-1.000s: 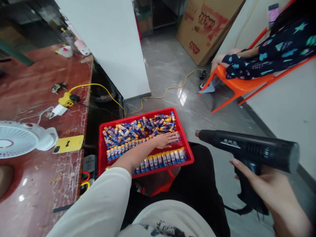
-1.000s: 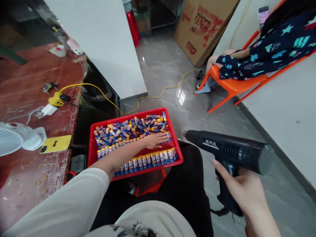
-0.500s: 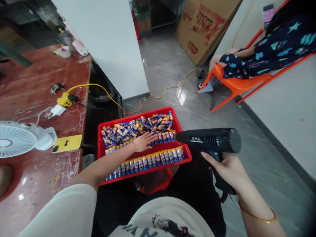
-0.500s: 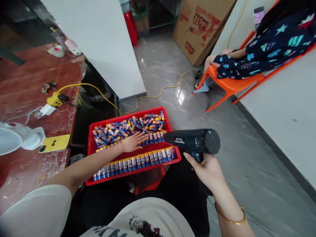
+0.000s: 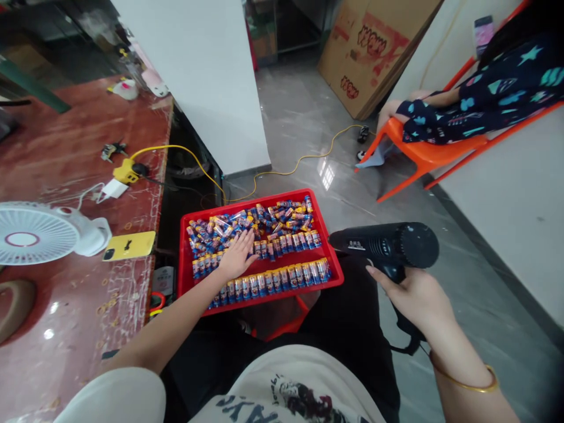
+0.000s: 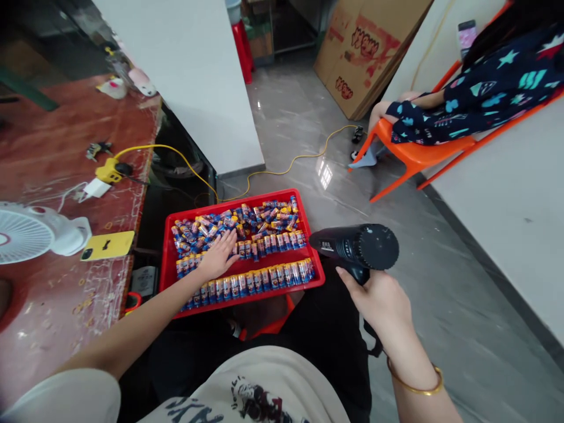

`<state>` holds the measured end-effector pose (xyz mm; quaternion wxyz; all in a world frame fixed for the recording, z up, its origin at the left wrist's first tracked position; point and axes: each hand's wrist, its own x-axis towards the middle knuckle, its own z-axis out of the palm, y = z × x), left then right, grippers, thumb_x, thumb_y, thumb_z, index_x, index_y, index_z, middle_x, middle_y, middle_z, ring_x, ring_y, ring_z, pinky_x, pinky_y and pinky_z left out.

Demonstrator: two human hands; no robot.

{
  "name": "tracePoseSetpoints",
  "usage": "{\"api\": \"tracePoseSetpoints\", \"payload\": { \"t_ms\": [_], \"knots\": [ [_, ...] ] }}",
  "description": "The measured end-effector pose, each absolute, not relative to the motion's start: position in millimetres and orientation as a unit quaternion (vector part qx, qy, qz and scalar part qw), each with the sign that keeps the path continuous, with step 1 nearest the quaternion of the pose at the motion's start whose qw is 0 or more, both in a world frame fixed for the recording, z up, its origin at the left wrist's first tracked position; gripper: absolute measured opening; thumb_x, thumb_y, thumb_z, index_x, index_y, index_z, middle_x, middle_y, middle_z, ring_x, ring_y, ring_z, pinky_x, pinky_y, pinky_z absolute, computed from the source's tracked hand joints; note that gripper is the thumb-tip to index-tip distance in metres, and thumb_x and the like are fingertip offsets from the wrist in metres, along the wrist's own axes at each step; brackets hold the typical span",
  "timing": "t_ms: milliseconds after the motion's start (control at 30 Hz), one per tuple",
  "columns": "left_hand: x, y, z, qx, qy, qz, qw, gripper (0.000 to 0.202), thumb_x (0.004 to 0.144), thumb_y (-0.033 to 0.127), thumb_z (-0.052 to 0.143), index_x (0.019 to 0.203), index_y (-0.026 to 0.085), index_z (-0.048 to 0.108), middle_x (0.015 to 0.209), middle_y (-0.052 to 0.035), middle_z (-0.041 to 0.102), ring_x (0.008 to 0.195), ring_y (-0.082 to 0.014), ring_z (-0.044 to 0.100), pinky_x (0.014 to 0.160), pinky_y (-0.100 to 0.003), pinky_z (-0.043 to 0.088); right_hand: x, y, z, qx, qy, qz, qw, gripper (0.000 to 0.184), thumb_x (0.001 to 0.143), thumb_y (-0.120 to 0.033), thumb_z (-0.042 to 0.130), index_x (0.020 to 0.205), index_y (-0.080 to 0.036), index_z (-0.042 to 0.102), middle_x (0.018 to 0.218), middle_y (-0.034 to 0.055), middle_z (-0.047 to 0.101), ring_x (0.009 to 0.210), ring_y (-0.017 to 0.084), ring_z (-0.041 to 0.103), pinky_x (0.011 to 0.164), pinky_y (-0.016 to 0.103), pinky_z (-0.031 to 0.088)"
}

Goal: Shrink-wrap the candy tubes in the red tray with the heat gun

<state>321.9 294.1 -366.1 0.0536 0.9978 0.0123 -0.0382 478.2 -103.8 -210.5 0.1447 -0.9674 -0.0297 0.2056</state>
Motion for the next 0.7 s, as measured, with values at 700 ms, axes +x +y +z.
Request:
{"api": "tracePoseSetpoints", "payload": {
  "t_ms": [700],
  "knots": [
    [327.8, 295.6, -380.0, 0.971, -0.164, -0.12, 0.123, 0.06, 0.099, 0.04, 0.037, 0.152, 0.013, 0.028, 0.16, -0.0116, 0.023, 0.15, -0.023, 0.012, 0.122, -0.041, 0.018, 478.1, -119.4, -223.9, -0.95, -0.064, 0.216, 0.217, 0.055, 0.071, -0.079, 0.053, 0.058, -0.026, 0.044, 0.038, -0.0002, 0.047, 0.037, 0.019, 0.048, 0.039, 0.031, 0.033]
  ]
}}
